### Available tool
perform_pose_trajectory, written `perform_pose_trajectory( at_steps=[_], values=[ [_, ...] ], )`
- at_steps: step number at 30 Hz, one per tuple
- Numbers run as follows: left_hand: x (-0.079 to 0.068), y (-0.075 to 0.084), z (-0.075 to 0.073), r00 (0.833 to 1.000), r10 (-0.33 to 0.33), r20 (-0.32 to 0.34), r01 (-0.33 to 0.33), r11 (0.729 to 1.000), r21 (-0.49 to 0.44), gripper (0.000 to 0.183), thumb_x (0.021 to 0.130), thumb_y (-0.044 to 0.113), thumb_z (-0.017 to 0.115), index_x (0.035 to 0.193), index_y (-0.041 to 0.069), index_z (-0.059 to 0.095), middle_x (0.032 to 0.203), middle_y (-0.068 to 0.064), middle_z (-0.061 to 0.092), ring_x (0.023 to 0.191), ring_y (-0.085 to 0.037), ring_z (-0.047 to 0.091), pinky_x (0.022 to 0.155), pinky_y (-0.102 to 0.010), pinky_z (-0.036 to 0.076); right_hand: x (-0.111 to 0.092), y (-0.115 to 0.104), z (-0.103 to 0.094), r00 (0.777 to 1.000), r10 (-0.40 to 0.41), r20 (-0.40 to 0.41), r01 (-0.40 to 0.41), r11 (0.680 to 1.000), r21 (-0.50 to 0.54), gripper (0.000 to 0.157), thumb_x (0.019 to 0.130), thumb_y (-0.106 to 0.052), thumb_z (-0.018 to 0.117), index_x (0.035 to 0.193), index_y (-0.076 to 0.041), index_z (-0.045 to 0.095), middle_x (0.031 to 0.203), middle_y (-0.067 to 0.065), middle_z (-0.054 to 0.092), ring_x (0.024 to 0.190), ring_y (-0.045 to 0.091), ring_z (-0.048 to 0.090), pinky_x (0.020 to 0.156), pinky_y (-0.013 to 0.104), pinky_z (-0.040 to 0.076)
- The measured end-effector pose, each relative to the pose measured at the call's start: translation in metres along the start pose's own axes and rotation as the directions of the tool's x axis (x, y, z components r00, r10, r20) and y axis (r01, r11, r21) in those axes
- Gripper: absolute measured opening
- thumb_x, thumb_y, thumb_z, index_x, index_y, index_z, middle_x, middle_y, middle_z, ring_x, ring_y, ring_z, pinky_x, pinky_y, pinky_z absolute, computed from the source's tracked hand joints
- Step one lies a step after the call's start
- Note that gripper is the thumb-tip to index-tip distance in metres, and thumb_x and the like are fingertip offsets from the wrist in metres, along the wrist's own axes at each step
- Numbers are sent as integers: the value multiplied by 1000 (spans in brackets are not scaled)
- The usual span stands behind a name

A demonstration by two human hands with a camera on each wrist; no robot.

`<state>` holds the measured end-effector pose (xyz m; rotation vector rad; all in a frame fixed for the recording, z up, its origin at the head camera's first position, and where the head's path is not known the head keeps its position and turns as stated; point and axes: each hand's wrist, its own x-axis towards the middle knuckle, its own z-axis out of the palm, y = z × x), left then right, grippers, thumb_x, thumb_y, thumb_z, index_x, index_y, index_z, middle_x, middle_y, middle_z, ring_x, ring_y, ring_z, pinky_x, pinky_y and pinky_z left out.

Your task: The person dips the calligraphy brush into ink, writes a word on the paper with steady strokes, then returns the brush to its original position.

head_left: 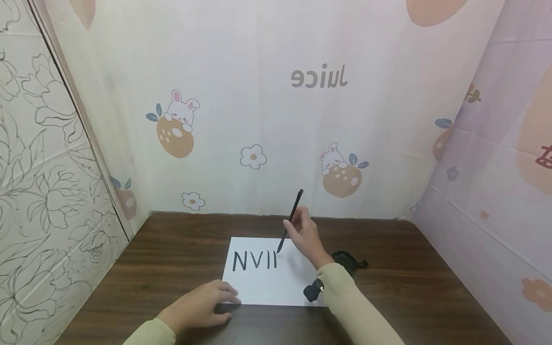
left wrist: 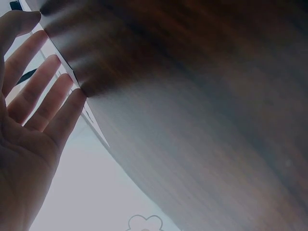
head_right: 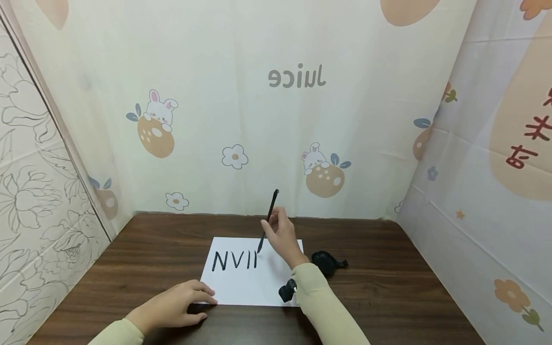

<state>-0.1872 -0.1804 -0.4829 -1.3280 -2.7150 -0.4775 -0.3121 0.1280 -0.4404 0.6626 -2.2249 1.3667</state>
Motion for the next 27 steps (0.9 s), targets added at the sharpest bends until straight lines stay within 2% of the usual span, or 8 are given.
perform_pose_trajectory(
  at_steps=[13,27],
  values=[
    [0,1,-1,1000,-16,12,16,1000,3,23,87,25,76,110,20,76,113,5,66,105,-13,62,90,-33,53,-1,7,4,1000,12,-18,-12,1000,4,30,98,-13,65,121,-10,45,94,3,58,88,18,61,74,30,57],
    [0,1,-1,1000,15,-7,-15,1000,16,23,86,24,76,109,17,76,112,3,67,104,-13,62,89,-33,54,1,12,8,1000,21,-18,-22,999,-33,28,98,-15,65,120,-12,47,96,1,58,91,16,60,72,32,56]
  ],
)
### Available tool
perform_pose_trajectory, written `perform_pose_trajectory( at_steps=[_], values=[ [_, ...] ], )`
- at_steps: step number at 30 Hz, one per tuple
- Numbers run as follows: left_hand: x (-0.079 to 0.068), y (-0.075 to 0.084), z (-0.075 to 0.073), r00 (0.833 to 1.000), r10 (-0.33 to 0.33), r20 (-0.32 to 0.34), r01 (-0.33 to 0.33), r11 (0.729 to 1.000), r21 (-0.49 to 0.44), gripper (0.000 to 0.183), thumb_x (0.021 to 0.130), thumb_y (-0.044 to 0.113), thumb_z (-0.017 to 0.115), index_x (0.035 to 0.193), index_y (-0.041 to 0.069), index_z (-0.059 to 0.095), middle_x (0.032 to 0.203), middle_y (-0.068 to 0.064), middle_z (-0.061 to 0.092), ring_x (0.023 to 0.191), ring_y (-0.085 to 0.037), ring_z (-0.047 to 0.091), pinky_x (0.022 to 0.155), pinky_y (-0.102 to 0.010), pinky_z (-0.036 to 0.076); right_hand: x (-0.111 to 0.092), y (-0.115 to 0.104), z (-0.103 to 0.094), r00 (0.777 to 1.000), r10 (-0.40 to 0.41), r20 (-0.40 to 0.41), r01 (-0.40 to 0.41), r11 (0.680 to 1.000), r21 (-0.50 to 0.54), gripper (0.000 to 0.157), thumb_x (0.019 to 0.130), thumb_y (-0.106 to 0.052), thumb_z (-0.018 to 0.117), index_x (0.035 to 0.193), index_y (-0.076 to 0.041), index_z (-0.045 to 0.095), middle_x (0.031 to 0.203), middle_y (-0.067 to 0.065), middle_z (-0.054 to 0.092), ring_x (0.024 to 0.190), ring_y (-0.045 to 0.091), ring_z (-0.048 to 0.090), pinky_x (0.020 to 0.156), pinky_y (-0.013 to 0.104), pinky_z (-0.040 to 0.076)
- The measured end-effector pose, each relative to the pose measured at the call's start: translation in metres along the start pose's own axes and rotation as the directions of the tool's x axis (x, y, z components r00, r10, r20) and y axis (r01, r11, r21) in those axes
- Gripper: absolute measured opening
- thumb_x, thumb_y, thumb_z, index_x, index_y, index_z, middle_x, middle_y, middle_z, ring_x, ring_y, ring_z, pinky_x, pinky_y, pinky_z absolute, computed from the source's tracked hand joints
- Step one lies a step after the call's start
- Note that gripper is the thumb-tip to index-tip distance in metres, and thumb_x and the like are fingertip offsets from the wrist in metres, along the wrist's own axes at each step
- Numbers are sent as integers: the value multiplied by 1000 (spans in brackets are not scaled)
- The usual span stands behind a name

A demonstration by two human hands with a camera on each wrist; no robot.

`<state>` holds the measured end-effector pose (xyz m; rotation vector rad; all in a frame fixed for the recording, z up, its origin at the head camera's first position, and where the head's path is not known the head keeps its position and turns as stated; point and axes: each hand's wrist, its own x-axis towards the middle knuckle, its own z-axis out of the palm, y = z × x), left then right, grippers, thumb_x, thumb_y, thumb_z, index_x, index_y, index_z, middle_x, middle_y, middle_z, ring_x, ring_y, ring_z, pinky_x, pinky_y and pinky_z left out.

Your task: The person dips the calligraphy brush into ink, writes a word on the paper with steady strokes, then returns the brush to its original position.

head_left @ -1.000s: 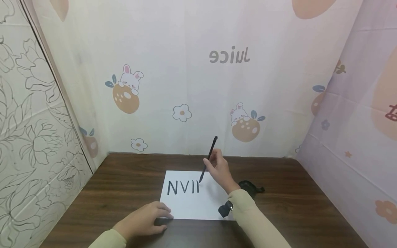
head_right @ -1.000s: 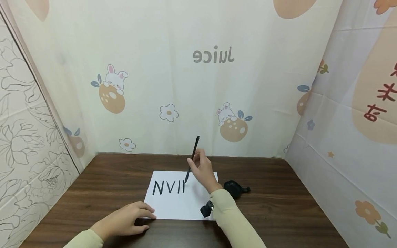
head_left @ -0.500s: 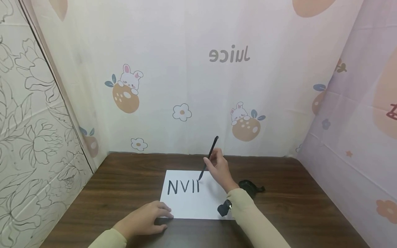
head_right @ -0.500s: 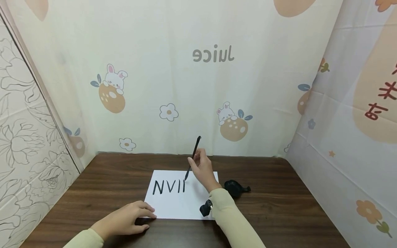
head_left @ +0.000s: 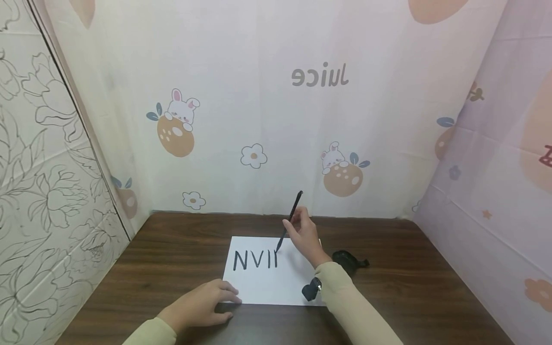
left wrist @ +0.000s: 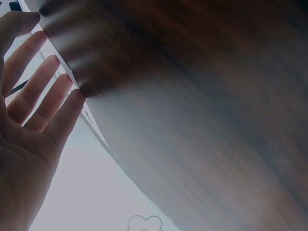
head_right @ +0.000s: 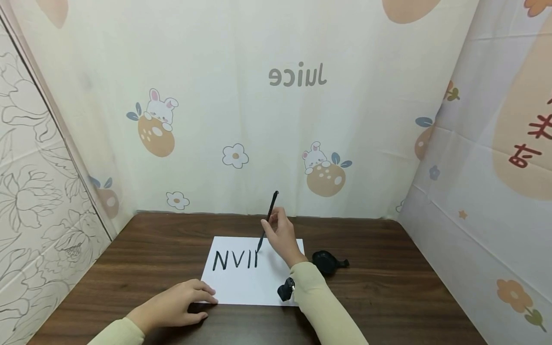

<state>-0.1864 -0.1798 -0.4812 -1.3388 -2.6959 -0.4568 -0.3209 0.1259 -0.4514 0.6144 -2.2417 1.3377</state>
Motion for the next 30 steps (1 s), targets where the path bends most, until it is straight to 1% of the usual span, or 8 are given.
perform_pose_trajectory(
  at_steps=[6,11,21,30],
  values=[
    [-1,-1,2,1000,11,-16,-11,1000,2,24,86,23,76,109,17,76,112,3,66,104,-13,62,89,-32,54,-1,1,0,1000,1,-2,-1,1000,-16,28,98,-16,66,120,-12,48,96,1,59,92,16,60,73,33,56],
    [-1,-2,3,1000,-3,-5,3,1000,-4,23,87,25,76,109,19,76,112,4,66,105,-13,62,89,-32,54,-2,1,0,1000,-22,-1,22,1000,-19,27,98,-16,65,119,-11,48,96,1,59,91,16,60,72,32,56],
    [-1,0,1,1000,-7,-5,7,1000,-9,23,87,24,76,109,18,76,112,4,66,104,-13,62,88,-32,54,-3,4,-2,1000,-27,0,27,1000,-17,27,98,-17,66,118,-12,48,96,0,58,91,14,60,72,32,56],
    [0,1,-1,999,-35,19,36,999,-26,23,88,25,75,110,19,76,113,5,66,105,-12,62,90,-33,53,-5,3,-5,1000,1,-5,-1,999,-33,29,98,-16,66,120,-13,48,96,1,58,92,15,60,72,33,55]
  ],
)
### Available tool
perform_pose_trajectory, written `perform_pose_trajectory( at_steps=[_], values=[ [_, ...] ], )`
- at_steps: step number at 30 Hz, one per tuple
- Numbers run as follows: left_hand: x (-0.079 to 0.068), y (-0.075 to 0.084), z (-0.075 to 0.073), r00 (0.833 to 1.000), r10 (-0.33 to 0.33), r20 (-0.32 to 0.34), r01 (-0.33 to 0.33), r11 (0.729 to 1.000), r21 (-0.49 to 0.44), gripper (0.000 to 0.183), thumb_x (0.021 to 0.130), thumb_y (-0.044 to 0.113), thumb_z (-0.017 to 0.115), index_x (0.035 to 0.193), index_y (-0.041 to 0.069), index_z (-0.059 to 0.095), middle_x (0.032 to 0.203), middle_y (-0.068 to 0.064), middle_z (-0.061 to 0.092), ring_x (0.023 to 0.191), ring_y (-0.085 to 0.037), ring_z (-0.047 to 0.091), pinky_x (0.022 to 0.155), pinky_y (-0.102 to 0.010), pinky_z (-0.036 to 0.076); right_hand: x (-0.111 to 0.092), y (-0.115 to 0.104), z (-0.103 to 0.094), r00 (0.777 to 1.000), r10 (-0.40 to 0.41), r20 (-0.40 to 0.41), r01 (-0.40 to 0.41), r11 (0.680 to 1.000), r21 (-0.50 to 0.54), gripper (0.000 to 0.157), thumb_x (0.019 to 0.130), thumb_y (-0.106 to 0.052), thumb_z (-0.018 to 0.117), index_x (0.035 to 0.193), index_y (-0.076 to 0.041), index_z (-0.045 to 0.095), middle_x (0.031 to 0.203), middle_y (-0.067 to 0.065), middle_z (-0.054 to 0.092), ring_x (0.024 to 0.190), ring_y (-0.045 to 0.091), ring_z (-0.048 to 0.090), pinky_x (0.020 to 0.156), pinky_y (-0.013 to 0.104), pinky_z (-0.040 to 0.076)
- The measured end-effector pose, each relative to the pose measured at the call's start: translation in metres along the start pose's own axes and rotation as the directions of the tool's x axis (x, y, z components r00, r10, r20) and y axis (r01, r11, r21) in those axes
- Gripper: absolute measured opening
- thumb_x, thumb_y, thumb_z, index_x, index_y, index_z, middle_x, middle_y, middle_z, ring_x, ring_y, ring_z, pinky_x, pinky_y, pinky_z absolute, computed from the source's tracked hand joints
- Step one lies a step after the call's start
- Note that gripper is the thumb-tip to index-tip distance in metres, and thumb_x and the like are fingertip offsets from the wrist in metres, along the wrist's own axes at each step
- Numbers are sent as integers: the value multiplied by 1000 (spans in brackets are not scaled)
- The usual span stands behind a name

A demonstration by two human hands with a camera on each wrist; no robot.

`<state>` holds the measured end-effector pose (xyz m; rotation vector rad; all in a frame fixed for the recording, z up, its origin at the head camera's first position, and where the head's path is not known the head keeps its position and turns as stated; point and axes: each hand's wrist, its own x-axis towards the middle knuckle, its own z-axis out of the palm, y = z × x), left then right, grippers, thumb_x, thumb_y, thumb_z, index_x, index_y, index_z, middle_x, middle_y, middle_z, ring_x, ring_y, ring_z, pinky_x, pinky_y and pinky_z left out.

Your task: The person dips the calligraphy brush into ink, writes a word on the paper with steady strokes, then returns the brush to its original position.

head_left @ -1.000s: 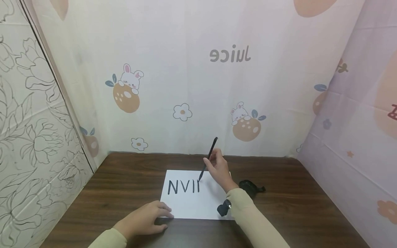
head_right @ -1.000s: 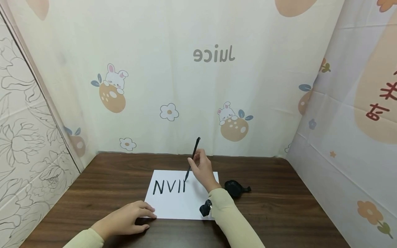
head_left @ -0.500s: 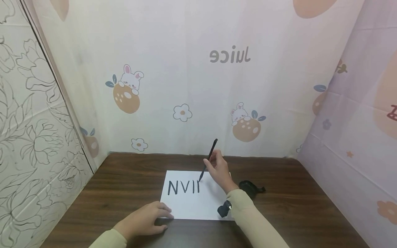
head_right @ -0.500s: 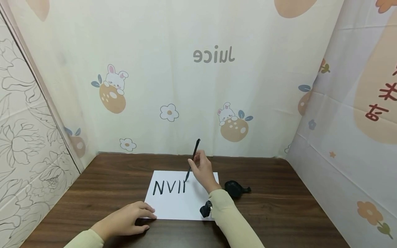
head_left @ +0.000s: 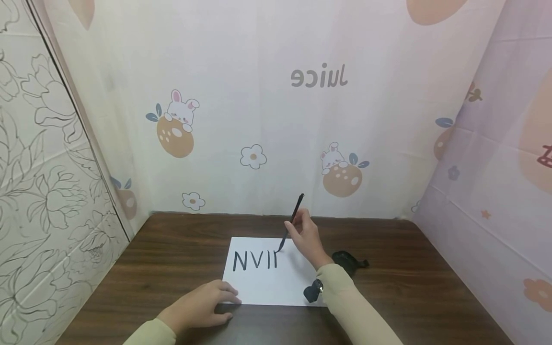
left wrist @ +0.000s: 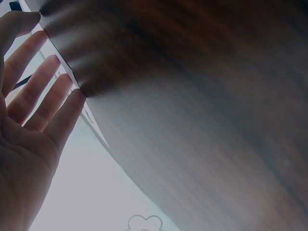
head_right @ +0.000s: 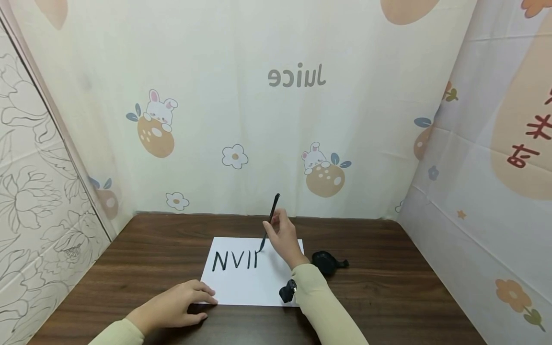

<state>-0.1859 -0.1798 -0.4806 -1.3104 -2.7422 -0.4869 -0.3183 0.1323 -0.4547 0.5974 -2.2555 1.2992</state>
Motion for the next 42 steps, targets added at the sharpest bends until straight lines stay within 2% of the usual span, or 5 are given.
perform_pose_trajectory(
  at_steps=[14,26,33,42],
  values=[
    [0,0,0,1000,10,-7,-10,1000,-1,23,88,25,76,110,19,76,113,5,66,105,-13,62,89,-32,54,0,2,-1,1000,-25,-6,25,1000,-1,28,98,-14,65,120,-14,47,95,1,57,91,15,59,70,33,55],
    [0,1,-1,1000,4,-1,-4,1000,5,23,88,26,75,110,19,76,113,4,67,105,-13,62,90,-33,54,-1,3,-4,1000,-10,-6,10,1000,3,29,98,-16,65,121,-15,48,96,1,58,91,15,59,73,34,56],
    [0,1,-1,1000,23,-15,-23,1000,15,23,88,25,76,110,19,76,113,4,67,105,-13,62,89,-33,54,-1,3,-5,1000,-24,-6,24,1000,-8,30,98,-16,65,122,-14,47,95,1,57,91,16,59,71,32,56],
    [0,0,0,1000,26,-14,-26,1000,11,23,87,25,76,109,19,76,112,4,66,104,-13,62,88,-32,54,-1,2,-7,1000,7,-1,-7,1000,-3,30,98,-14,65,122,-14,47,95,1,57,90,16,59,70,30,55]
  ],
)
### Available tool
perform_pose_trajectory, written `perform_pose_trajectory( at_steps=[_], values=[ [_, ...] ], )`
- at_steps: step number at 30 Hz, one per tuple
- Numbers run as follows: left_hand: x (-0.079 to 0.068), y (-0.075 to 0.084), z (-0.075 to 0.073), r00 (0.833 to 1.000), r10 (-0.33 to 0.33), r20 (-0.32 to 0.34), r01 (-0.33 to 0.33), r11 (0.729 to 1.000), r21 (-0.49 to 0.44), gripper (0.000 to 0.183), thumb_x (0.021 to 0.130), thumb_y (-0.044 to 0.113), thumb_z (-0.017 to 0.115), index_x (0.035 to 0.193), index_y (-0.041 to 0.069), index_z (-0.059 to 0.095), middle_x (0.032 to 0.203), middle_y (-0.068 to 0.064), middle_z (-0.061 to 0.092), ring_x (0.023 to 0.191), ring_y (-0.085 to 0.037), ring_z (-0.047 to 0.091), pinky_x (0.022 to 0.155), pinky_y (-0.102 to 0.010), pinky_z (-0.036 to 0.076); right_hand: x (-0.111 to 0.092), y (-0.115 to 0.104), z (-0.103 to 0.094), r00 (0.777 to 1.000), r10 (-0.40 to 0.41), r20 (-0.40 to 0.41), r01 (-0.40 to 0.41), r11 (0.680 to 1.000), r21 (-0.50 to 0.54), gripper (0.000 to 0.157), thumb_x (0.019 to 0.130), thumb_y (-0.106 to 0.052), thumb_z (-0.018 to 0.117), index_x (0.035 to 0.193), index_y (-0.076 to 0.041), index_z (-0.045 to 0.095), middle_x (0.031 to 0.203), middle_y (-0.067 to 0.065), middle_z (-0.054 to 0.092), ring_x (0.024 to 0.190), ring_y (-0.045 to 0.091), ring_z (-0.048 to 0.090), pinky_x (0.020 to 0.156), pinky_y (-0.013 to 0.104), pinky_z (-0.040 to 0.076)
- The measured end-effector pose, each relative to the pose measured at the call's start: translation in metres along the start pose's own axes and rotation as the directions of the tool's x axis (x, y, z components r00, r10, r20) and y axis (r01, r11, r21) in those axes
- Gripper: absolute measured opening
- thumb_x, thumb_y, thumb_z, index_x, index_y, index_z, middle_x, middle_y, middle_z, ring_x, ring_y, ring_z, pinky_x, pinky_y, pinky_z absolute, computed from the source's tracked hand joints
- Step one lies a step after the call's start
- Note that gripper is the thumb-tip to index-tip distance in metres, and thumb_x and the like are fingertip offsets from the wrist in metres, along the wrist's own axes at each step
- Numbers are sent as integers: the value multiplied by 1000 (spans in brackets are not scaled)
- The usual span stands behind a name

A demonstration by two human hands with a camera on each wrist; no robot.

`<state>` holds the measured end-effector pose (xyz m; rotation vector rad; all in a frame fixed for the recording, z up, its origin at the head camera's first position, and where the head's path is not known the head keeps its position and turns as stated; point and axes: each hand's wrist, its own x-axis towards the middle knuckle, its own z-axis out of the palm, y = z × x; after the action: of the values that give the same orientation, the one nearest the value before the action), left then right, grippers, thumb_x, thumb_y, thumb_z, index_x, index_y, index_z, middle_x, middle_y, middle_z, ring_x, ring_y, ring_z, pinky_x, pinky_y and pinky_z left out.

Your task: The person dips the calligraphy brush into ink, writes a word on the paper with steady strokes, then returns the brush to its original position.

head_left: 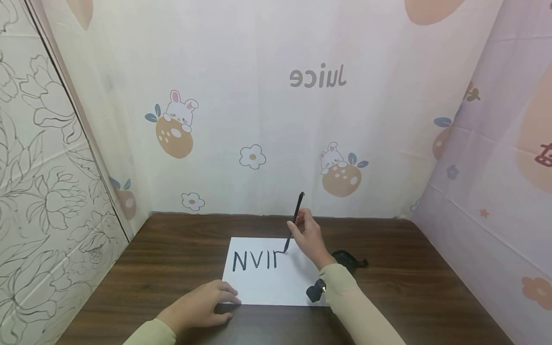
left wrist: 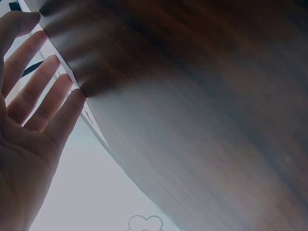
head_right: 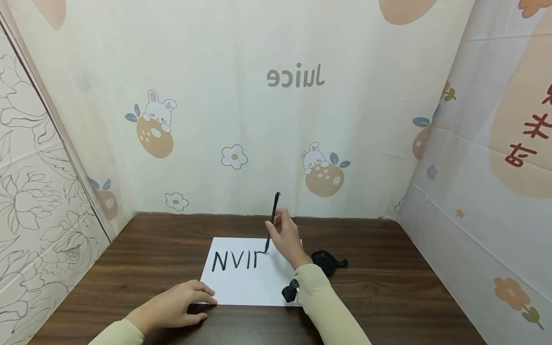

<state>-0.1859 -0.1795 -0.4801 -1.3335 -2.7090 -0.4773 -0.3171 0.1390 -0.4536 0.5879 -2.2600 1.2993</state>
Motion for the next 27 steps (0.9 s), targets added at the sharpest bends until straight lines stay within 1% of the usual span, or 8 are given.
perform_pose_trajectory(
  at_steps=[5,9,13,17,20,27],
  values=[
    [0,0,1,1000,4,-4,-4,1000,1,23,87,24,76,109,19,76,112,4,66,104,-12,62,88,-32,54,0,-2,-1,1000,24,6,-24,1000,4,30,98,-14,65,121,-15,47,94,2,57,89,16,59,71,31,55],
    [0,0,0,1000,-4,6,4,1000,-2,23,87,24,76,110,19,76,112,4,66,104,-13,62,89,-32,54,-1,-1,-1,999,33,10,-33,999,-7,30,98,-14,65,121,-15,47,94,2,57,88,16,58,71,31,55],
    [0,1,-1,999,-28,25,29,999,-13,23,88,25,76,111,19,76,113,5,66,105,-13,62,90,-33,54,-1,-1,-1,1000,27,11,-27,1000,-16,31,98,-14,66,122,-15,46,94,2,57,88,16,58,70,31,55],
    [1,2,-2,999,-38,33,39,999,-19,23,89,25,75,111,19,76,113,5,66,105,-12,62,90,-33,54,-2,-2,-2,1000,12,12,-12,1000,-22,32,98,-13,66,123,-15,46,94,2,57,89,16,59,70,30,54],
    [0,3,-2,999,-31,25,32,999,-19,23,88,24,75,110,18,76,113,5,66,105,-12,62,90,-32,54,-2,-2,-3,1000,1,13,0,1000,-21,32,98,-12,66,123,-15,46,94,1,57,90,16,59,69,30,54],
    [0,2,-1,1000,17,-14,-17,1000,4,23,87,23,76,109,18,76,111,4,67,104,-13,62,88,-32,54,-3,-2,-3,1000,-4,19,4,1000,-12,31,97,-12,66,122,-15,47,93,1,57,89,16,58,69,30,54]
  ],
)
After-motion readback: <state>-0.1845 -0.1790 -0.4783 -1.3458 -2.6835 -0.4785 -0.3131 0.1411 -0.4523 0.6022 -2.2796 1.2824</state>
